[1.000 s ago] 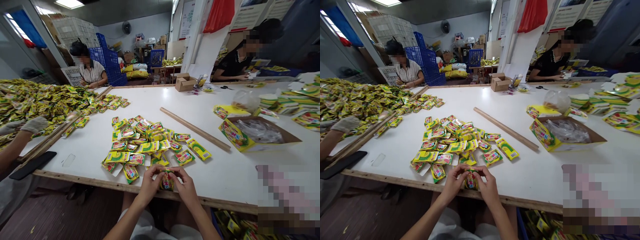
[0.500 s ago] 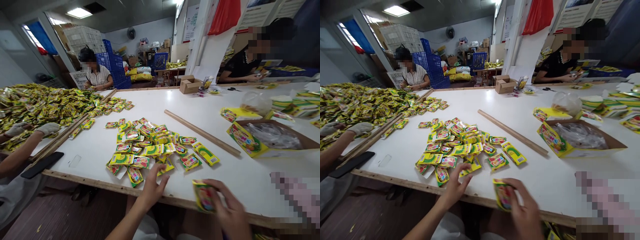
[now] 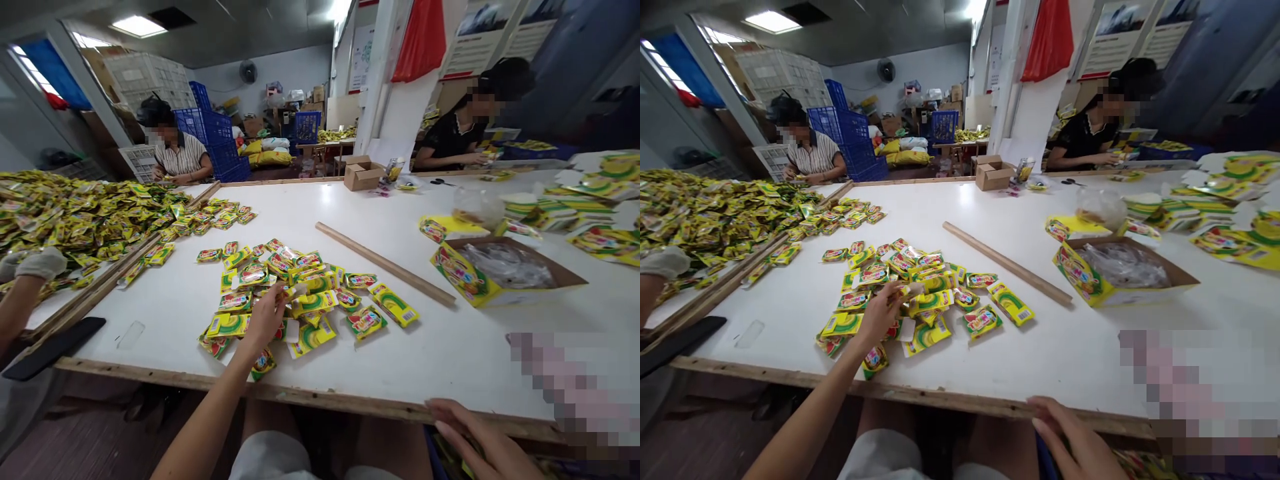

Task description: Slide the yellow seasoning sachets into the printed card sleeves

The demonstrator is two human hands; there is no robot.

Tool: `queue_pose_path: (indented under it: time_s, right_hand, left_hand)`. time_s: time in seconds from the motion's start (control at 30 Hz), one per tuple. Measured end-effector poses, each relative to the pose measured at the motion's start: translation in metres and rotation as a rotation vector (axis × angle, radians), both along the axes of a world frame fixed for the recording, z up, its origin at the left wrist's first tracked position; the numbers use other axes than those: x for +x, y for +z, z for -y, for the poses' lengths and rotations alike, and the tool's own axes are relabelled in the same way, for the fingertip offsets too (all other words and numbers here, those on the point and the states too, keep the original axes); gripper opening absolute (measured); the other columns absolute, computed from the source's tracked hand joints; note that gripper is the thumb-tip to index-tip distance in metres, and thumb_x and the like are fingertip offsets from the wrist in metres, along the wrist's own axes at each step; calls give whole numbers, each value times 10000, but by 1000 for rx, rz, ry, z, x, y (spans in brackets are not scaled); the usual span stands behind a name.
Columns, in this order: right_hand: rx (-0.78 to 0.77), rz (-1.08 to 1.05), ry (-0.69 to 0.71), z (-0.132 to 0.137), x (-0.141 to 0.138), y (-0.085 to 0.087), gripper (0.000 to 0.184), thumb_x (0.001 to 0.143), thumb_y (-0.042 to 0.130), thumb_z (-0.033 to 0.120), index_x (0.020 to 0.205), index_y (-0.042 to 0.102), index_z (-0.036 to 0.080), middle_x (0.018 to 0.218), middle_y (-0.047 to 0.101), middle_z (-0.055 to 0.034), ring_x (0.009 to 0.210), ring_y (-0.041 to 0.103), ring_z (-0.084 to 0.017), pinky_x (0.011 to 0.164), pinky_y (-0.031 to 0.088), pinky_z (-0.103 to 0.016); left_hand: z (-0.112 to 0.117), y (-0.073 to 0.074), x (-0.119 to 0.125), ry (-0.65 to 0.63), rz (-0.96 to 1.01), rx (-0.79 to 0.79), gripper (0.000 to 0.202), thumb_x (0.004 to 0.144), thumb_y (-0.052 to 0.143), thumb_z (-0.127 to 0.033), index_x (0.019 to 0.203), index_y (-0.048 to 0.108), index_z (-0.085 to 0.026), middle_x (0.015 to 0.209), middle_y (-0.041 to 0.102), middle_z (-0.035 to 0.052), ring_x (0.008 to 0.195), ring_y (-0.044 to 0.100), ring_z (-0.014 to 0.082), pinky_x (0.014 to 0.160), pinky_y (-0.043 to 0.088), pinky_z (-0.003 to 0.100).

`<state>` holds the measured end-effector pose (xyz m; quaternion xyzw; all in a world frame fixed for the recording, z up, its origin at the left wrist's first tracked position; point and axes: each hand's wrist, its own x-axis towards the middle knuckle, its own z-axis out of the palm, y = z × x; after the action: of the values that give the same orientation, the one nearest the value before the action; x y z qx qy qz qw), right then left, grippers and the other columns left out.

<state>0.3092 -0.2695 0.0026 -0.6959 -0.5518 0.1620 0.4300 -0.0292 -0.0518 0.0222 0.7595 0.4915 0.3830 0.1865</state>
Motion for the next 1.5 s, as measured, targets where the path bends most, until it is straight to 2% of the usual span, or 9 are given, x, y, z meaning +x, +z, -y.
queue_pose_path:
  time_s: [0.1, 0.17, 0.27, 0.37, 0.57, 0.87, 1.13, 1.3, 1.5]
  right_hand:
    - [-43, -34, 177, -27, -42, 18, 254, 785, 614, 499, 910, 720, 305, 896, 749, -43, 804, 717, -246, 664, 596, -291]
    - [35, -88, 161, -42, -67, 25, 238, 837, 575, 457, 956, 686, 284, 987, 725, -58, 922, 690, -244, 763, 581, -310]
    - [131, -253, 194, -59, -98, 19, 239, 877, 560, 391, 1069, 618, 261, 1104, 677, -72, 1010, 656, -229, 878, 541, -342]
    - [172, -367, 222, -72, -113, 0, 281, 877, 576, 360, 1135, 572, 248, 1111, 661, -77, 964, 667, -213, 857, 548, -341]
    - [54, -324, 261, -82, -112, -22, 285, 887, 543, 392, 1103, 631, 229, 1087, 676, -72, 928, 657, -216, 774, 556, -311]
    - [84, -254, 315, -107, -116, -6, 322, 872, 531, 474, 828, 724, 221, 925, 708, -83, 922, 646, -264, 817, 518, -369]
    - [45, -386, 244, -106, -115, -24, 339, 826, 594, 530, 814, 655, 196, 819, 701, -71, 802, 655, -237, 722, 528, -318]
    - [113, -388, 188, -106, -116, -26, 295, 843, 601, 460, 985, 616, 202, 921, 697, -74, 876, 656, -233, 793, 523, -350]
    - [154, -239, 336, -101, -118, -12, 165, 881, 580, 365, 900, 667, 227, 946, 684, -59, 911, 635, -224, 809, 505, -332]
  left_hand:
    - [24, 17, 3, 67, 303, 44, 409, 884, 537, -222, 1265, 393, -241, 1017, 655, 64, 928, 645, 203, 836, 498, 349]
    - [49, 21, 17, -20, 493, -21, 429, 884, 558, -253, 1264, 360, -240, 1050, 648, 74, 966, 642, 198, 853, 502, 338]
    - [83, 10, 45, -237, 599, -243, 330, 899, 547, -294, 1203, 431, -241, 1098, 644, 87, 1007, 639, 202, 858, 511, 328]
    - [101, -11, 63, -306, 643, -402, 308, 901, 542, -328, 1185, 476, -231, 1084, 649, 93, 1006, 639, 212, 852, 516, 330]
    - [96, -32, 60, -368, 579, -507, 279, 880, 568, -295, 1147, 531, -223, 967, 668, 62, 916, 650, 201, 808, 514, 317]
    - [89, -31, 48, -351, 479, -509, 296, 851, 594, -283, 1136, 582, -205, 845, 651, 35, 762, 625, 169, 692, 483, 262]
    - [86, -32, 55, -292, 540, -418, 125, 846, 597, -263, 942, 619, -186, 1024, 654, 81, 950, 628, 214, 863, 489, 332]
    - [87, -32, 62, -252, 638, -381, 247, 846, 590, -225, 1089, 545, -210, 1026, 643, 68, 987, 620, 205, 901, 486, 353]
    - [87, -24, 58, -262, 425, -258, 110, 853, 582, -231, 932, 648, -194, 959, 671, 69, 940, 620, 213, 865, 478, 334]
